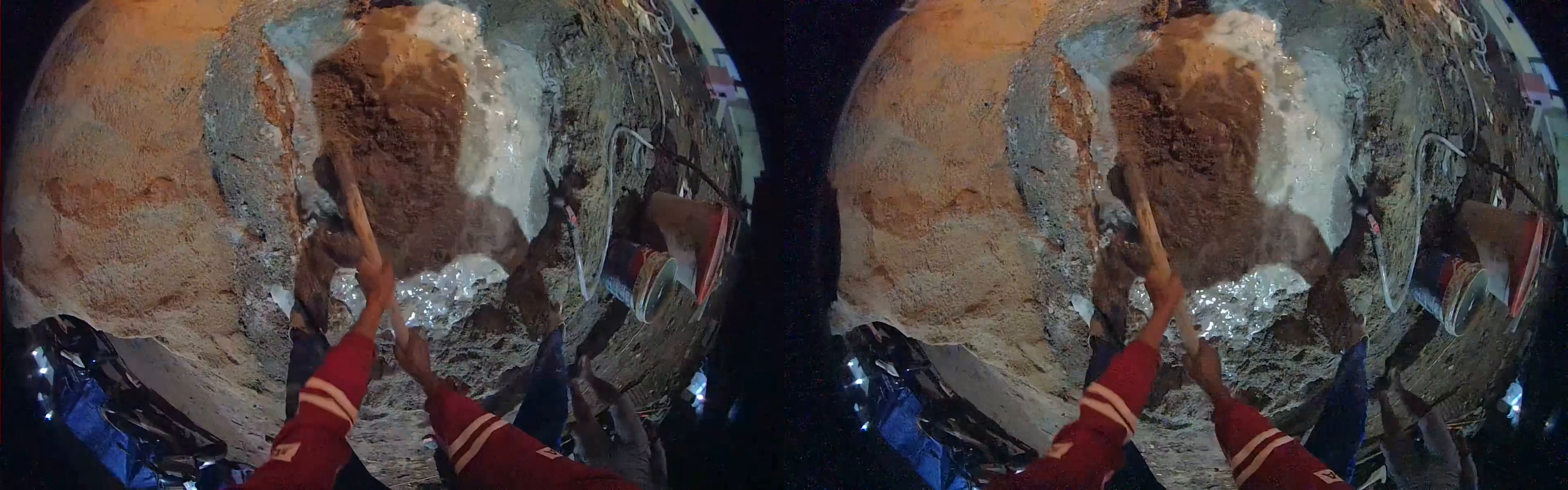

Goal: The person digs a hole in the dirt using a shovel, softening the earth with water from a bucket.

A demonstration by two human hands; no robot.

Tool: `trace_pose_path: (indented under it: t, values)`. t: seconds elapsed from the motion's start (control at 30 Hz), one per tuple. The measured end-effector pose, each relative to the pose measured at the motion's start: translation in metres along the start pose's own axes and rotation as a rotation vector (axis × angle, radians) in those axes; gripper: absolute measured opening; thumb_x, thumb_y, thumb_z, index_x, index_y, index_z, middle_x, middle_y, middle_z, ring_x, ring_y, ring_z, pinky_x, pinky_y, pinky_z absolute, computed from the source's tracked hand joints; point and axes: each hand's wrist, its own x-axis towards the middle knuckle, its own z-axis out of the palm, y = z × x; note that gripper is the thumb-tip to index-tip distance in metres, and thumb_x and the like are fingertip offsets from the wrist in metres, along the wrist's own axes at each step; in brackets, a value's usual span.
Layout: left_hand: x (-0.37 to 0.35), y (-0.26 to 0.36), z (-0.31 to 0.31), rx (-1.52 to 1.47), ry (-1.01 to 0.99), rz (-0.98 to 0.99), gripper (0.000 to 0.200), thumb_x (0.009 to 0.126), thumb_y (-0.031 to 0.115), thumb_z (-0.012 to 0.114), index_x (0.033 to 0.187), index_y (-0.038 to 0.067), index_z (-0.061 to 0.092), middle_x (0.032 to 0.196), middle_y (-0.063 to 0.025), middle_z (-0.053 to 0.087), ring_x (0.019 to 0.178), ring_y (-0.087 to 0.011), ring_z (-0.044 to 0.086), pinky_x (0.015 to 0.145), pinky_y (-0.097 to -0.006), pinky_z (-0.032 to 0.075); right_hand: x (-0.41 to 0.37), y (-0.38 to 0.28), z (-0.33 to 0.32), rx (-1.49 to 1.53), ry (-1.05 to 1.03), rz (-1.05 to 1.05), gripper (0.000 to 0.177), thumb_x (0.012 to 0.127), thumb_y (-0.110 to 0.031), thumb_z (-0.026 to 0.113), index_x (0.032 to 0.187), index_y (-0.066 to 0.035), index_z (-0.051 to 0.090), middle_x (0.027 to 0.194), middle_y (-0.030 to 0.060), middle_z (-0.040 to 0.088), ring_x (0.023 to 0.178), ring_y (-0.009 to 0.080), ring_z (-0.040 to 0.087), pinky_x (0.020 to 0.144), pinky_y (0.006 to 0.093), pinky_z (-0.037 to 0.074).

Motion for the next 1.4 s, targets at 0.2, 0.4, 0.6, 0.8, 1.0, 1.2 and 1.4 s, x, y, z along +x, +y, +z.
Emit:
trace_pose_path:
  t: [0.2, 0.4, 0.6, 0.8, 1.0, 1.2, 1.4]
  values:
    - [0.033, 0.114, -0.082, -0.311, 0.094, 0.050, 0.046, 0.076, 0.029, 0.062, 0.100, -0.008, 0.048, 0.090, -0.0234, 0.057, 0.087, -0.0368, 0.057, 0.074, -0.0431, 0.044, 0.078, -0.030, -0.002, 0.108, 0.018, -0.115, 0.052, 0.071, -0.019, 0.064, 0.115, 0.001, 0.043, 0.080, 0.0230, 0.058, 0.077, 0.0409, 0.058, 0.064, 0.0447, 0.046]
    - [0.184, 0.191, -0.077, -0.216, 0.340, 0.426, 0.063, 0.079, 0.021, 0.056, 0.124, -0.009, 0.023, 0.100, -0.0307, 0.053, 0.091, -0.0460, 0.053, 0.079, -0.0483, 0.043, 0.232, -0.161, -0.047, 0.174, 0.229, -0.387, 0.044, 0.068, -0.015, 0.068, 0.105, 0.000, 0.049, 0.089, 0.0225, 0.060, 0.083, 0.0420, 0.058, 0.067, 0.0469, 0.046]
    - [0.217, 0.158, -0.032, -0.049, 0.051, 0.153, 0.052, 0.071, 0.012, 0.058, 0.113, -0.004, 0.033, 0.097, -0.0310, 0.053, 0.090, -0.0420, 0.055, 0.078, -0.0437, 0.047, 0.205, -0.166, -0.061, 0.109, 0.050, -0.099, 0.044, 0.067, -0.021, 0.069, 0.099, 0.003, 0.052, 0.095, 0.0251, 0.059, 0.091, 0.0418, 0.056, 0.073, 0.0452, 0.047]
    - [0.162, 0.133, -0.027, 0.124, 0.069, 0.089, 0.058, 0.071, 0.015, 0.062, 0.117, -0.006, 0.033, 0.096, -0.0228, 0.055, 0.082, -0.0319, 0.060, 0.066, -0.0401, 0.051, 0.119, -0.168, -0.097, 0.048, 0.009, -0.104, 0.040, 0.069, -0.021, 0.066, 0.097, 0.005, 0.053, 0.090, 0.0256, 0.060, 0.086, 0.0425, 0.058, 0.072, 0.0456, 0.047]
    - [0.100, 0.058, 0.016, -0.330, -0.012, -0.148, 0.021, 0.074, 0.011, 0.058, 0.088, -0.003, 0.049, 0.063, -0.0105, 0.053, 0.044, -0.0211, 0.052, 0.042, -0.0345, 0.046, 0.056, -0.082, -0.080, -0.124, -0.074, 0.072, 0.035, 0.072, -0.020, 0.061, 0.096, 0.005, 0.054, 0.084, 0.0240, 0.061, 0.081, 0.0393, 0.060, 0.069, 0.0463, 0.048]
    - [-0.010, 0.005, -0.006, -0.687, -0.375, -0.482, 0.027, 0.073, 0.016, 0.064, 0.095, 0.003, 0.055, 0.074, -0.0115, 0.059, 0.054, -0.0215, 0.057, 0.046, -0.0358, 0.045, -0.056, -0.007, -0.044, -0.077, -0.056, 0.067, 0.041, 0.074, -0.025, 0.062, 0.100, 0.005, 0.049, 0.082, 0.0251, 0.059, 0.077, 0.0404, 0.059, 0.066, 0.0475, 0.047]
    - [-0.102, 0.059, -0.057, -0.268, -0.166, -0.207, 0.026, 0.071, 0.016, 0.068, 0.084, -0.004, 0.058, 0.076, -0.0197, 0.062, 0.075, -0.0321, 0.062, 0.066, -0.0389, 0.048, -0.114, 0.034, -0.027, 0.069, 0.019, 0.078, 0.037, 0.074, -0.020, 0.061, 0.098, 0.005, 0.049, 0.076, 0.0237, 0.057, 0.073, 0.0418, 0.057, 0.065, 0.0451, 0.046]
